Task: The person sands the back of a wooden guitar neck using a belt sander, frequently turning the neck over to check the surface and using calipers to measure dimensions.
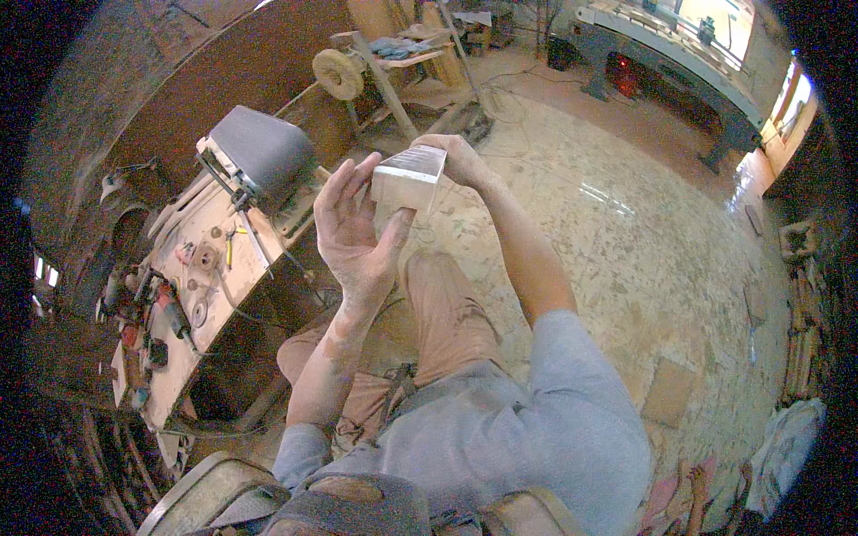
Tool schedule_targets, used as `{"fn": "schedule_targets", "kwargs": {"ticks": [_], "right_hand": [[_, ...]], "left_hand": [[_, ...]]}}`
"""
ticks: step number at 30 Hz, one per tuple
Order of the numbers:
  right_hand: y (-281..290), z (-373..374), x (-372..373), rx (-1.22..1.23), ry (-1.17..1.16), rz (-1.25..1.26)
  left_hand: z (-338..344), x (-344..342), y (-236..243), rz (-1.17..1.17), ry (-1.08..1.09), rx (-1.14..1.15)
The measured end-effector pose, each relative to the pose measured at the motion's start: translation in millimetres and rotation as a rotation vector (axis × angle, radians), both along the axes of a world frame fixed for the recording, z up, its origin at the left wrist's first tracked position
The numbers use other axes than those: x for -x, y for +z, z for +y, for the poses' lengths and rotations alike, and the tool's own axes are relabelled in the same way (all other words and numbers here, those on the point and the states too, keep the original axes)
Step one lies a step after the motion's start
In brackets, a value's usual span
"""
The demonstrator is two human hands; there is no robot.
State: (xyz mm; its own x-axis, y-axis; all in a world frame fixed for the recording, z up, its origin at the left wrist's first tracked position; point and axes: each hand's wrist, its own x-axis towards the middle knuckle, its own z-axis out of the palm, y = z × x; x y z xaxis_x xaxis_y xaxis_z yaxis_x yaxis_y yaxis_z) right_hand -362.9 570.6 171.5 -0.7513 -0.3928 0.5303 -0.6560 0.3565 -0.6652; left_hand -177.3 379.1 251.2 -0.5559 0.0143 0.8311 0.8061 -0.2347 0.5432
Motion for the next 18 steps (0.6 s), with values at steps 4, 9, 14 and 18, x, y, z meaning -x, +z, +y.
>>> {"fn": "schedule_targets", "kwargs": {"ticks": [4,9,14,18], "right_hand": [[7,1,-3,-0.004,-0.014,-0.007],[33,0,-22,-0.319,-0.187,0.265],[98,-12,-71,-0.401,-0.217,0.227],[156,-15,-107,-0.341,-0.078,0.116]], "left_hand": [[-2,2,3,0.083,0.054,0.049],[-32,3,51,0.152,0.461,0.148],[-109,40,100,-0.141,0.312,0.035],[-158,66,119,-0.195,0.163,-0.052]]}}
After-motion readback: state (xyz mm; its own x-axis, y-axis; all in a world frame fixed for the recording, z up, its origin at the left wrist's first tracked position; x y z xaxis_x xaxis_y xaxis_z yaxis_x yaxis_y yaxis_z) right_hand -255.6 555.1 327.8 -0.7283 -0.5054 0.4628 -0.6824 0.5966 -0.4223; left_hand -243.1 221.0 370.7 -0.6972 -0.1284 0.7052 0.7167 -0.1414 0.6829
